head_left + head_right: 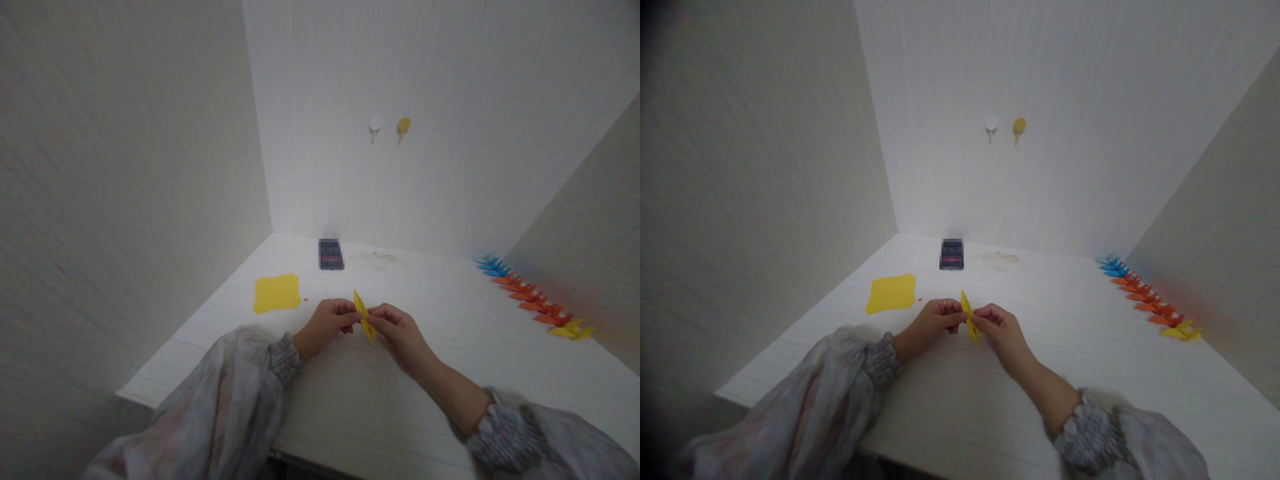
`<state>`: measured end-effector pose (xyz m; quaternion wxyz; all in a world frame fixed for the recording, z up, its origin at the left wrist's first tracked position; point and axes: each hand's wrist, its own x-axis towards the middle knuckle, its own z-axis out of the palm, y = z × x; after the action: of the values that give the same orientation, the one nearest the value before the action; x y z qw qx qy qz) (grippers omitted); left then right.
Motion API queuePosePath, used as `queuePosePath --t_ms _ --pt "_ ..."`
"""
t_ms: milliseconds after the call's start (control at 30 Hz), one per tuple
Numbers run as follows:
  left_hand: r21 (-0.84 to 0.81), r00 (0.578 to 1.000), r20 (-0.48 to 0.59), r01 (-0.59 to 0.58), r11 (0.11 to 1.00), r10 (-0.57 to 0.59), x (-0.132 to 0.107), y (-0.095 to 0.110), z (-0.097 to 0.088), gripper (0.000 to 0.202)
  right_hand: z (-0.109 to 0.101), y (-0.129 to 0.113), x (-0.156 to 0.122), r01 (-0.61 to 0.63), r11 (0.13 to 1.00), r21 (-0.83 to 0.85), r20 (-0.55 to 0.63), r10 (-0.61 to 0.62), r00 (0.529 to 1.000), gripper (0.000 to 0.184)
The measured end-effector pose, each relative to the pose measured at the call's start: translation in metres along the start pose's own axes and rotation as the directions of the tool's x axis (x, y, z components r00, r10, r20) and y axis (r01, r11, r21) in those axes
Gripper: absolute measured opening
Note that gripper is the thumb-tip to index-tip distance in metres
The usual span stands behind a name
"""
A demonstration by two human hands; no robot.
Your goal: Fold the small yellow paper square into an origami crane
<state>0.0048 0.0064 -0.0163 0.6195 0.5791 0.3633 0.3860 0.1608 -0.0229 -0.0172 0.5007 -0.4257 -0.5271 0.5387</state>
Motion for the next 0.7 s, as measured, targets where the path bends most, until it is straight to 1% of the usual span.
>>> queuePosePath --t_ms 167,267,367,467,567,700 --pt "-0.001 0.999 0.024 0.025 1.0 -0.025 -0.0019 0.0029 0.0003 0.023 -0.0013 0.001 0.0001 -0.033 0.995 0.091 0.034 0.03 0.999 0.01" --pt "-0.028 0.999 0.017 0.048 0.998 -0.047 -0.003 0.0054 0.0018 0.022 -0.0008 0.0004 -0.0001 -0.048 0.993 0.11 0.048 0.043 0.998 0.01" --pt "-0.067 0.998 0.025 0.055 0.996 -0.053 -0.0026 0.0041 0.0022 0.023 0.0001 0.0006 -0.0003 -0.04 0.993 0.113 0.042 0.035 0.998 0.01" --pt "-0.085 0.998 0.058 0.038 0.996 -0.033 -0.0014 0.0001 0.0012 0.024 0.0005 0.0013 -0.0005 0.006 0.997 0.073 0.025 -0.008 1.0 0.012" --pt "-0.106 0.996 0.091 0.004 0.994 0.006 -0.0005 -0.0022 -0.0004 0.025 -0.0002 0.0014 -0.0009 0.094 0.996 0.01 0.039 -0.095 0.995 0.01" --pt "-0.149 0.991 0.122 -0.038 0.988 0.057 -0.0014 -0.0004 -0.0011 0.025 -0.0009 -0.0008 -0.0022 0.193 0.981 0.035 0.054 -0.195 0.979 0.006"
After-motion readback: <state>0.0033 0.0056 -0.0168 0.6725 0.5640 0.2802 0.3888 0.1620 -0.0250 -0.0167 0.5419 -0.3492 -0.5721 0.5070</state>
